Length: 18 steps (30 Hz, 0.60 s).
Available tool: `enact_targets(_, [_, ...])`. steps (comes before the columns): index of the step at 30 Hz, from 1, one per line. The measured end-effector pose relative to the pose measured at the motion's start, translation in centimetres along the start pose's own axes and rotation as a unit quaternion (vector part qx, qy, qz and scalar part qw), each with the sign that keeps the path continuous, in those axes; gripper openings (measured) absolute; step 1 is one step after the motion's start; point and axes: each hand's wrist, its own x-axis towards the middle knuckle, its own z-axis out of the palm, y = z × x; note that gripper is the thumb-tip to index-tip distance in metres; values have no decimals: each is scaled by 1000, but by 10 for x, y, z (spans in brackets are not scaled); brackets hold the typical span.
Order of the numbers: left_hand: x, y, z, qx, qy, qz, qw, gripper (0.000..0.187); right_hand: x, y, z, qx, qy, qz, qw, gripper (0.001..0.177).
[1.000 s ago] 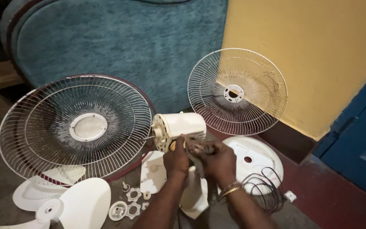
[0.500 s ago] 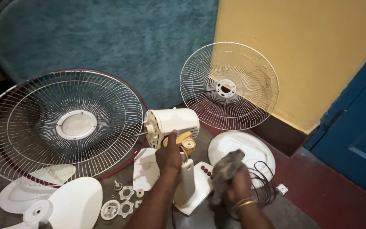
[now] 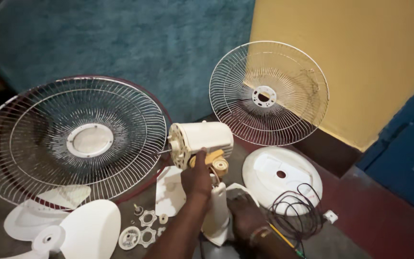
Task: The person wipes the exterior and interior surfaces of a white fan base with a cloth. They rotate the base to reach different areas and continue wiping until the clip ends.
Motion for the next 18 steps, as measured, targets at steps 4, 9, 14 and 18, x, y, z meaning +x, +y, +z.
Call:
enact_targets(4, [-1, 1, 1, -24, -20, -12, 999, 66, -36, -9, -24, -11, -68, 55, 996, 69])
enact_targets(9, [-8, 5, 1, -99, -30, 25, 994, 62, -13, 11, 5, -67, 23, -18, 997, 59])
enact_targets(14, [-5, 9, -1, -13, -11, -1, 1000, 64, -2, 30, 35, 9, -67, 24, 997, 42])
enact_targets(18, [-14, 10, 1, -68, -24, -15, 997, 62, -31, 34, 23, -75, 4, -71, 995, 54])
